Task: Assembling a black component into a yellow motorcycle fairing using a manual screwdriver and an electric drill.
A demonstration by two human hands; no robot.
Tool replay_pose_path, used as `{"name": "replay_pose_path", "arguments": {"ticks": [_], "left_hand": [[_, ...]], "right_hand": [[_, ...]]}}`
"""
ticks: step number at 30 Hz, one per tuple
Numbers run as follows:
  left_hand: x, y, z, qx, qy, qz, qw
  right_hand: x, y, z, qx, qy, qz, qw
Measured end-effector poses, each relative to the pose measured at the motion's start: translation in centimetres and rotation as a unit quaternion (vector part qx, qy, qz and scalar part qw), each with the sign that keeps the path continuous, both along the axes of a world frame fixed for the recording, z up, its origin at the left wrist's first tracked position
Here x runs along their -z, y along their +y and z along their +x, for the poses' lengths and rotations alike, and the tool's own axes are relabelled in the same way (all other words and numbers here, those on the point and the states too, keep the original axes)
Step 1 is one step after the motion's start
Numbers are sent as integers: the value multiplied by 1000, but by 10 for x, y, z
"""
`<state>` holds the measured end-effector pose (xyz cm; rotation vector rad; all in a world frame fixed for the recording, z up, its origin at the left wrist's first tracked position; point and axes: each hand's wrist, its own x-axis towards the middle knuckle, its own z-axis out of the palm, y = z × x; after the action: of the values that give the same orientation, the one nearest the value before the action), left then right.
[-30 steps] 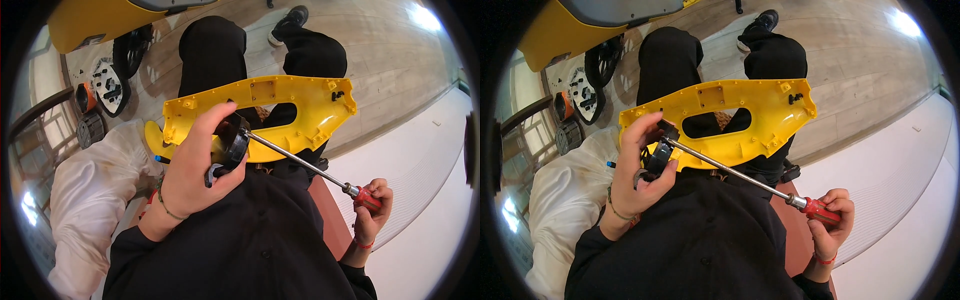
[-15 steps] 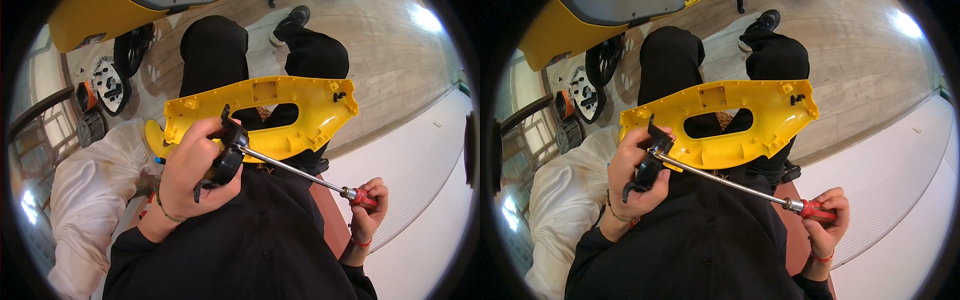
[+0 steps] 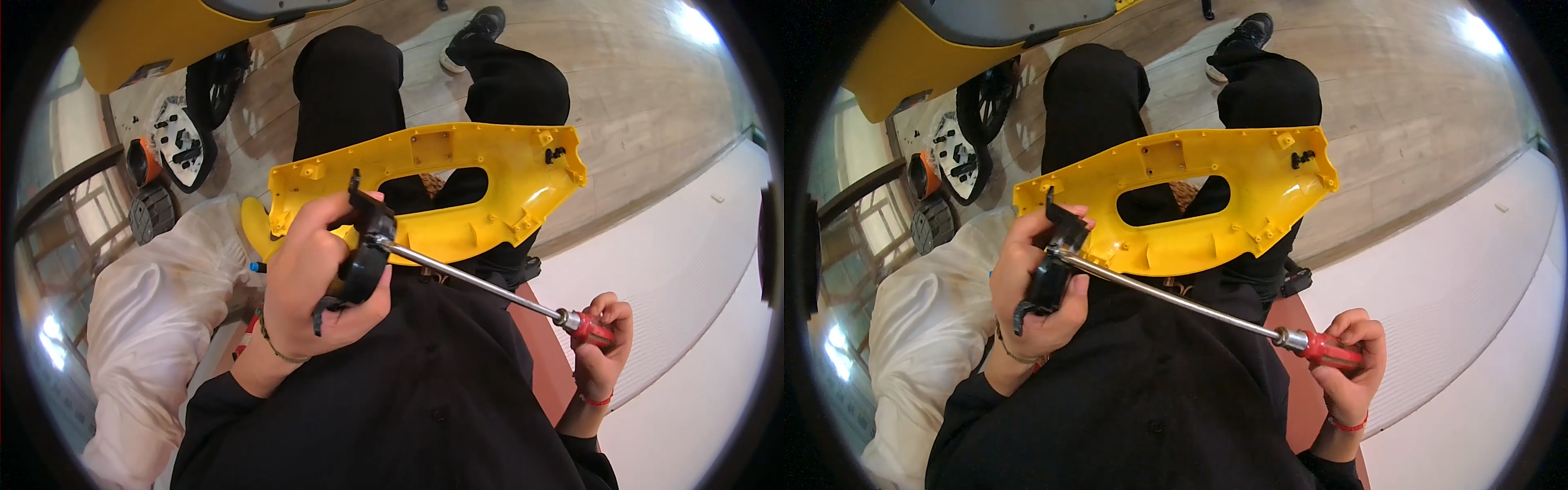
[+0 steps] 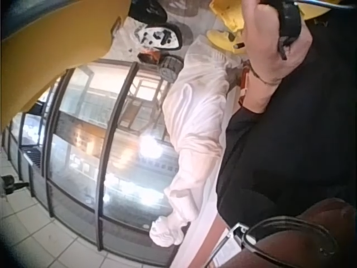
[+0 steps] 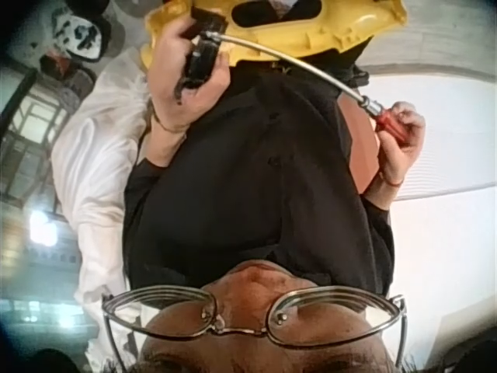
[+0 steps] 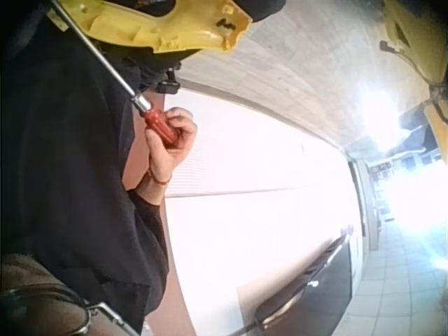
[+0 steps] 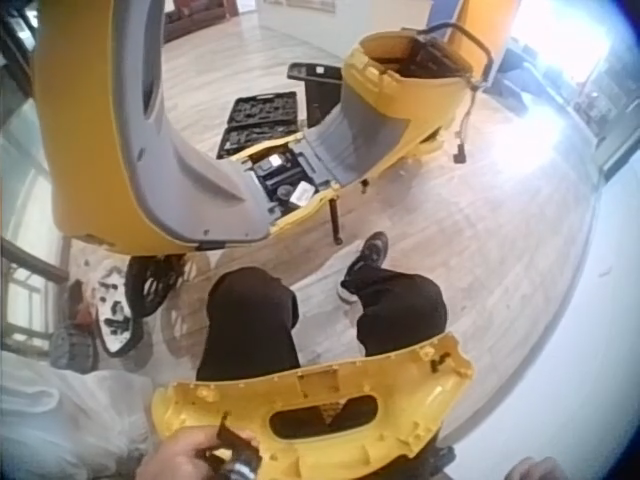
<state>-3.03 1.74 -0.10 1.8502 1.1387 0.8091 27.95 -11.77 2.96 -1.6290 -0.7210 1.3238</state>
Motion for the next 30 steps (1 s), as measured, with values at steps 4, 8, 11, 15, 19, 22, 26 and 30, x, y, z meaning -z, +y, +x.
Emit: {"name": "replay_pose_path", "arguments": {"ticks": [4,8,11,15,19,22,26,30], "left_hand": [[-3,-1,0,-11,28,9,1000],[-4,0,4,-11,24,24,999],[-4,2,6,-17,16,17,1000],[-4,-1,3,-32,6,-44,998],[-9,2,8,-6,-20,-21,1000],[-6,2,13,-9,1,-30,1000],[-5,1,14,-13,24,22,999],[1,-1,13,5,13,7,1000]], "right_hand": [[-2,-2,6,7,97,-102,990],[6,0,-10,64,147,-58,985],[10,5,-28,134,68,7,989],[4,3,-6,16,37,-57,998],[3,-6,6,68,183,-130,972],[2,8,-16,110,106,-19,988],[6,3,-3,44,-13,19,999],[3,-14,10,26,62,-64,996]]}}
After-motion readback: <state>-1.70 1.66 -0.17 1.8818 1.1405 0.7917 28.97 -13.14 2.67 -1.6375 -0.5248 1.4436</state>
